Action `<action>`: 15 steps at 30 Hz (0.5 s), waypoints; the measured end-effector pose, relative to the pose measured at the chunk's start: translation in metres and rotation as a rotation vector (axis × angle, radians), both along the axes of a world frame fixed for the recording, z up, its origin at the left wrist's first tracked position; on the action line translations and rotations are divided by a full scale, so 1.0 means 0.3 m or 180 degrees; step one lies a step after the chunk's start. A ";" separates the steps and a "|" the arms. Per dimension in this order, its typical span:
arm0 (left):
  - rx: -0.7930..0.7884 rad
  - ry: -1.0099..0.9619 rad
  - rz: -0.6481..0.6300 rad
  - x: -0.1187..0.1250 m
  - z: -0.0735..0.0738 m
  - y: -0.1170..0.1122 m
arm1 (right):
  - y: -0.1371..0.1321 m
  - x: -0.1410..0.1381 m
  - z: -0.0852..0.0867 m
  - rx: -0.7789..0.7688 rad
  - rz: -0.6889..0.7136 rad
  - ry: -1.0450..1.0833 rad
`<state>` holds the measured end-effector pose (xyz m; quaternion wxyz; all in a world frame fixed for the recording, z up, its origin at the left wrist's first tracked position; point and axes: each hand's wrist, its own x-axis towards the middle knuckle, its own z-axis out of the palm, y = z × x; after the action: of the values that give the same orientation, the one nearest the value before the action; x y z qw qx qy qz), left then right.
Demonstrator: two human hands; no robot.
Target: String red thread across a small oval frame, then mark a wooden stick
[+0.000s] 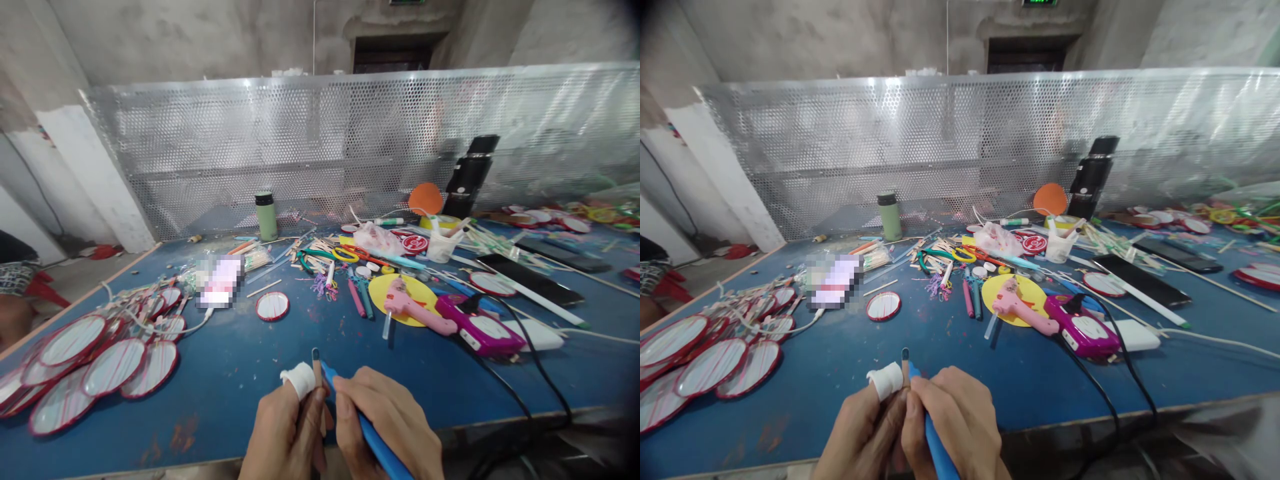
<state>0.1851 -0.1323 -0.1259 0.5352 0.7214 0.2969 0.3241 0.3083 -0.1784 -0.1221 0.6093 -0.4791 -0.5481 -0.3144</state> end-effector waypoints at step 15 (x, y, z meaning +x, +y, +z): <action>-0.0020 -0.0022 0.0010 0.005 -0.006 -0.004 | 0.000 0.000 0.000 0.0043 -0.0067 0.0055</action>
<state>0.1865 -0.1337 -0.1278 0.5380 0.7181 0.2972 0.3265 0.3082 -0.1785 -0.1221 0.6139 -0.4834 -0.5356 -0.3204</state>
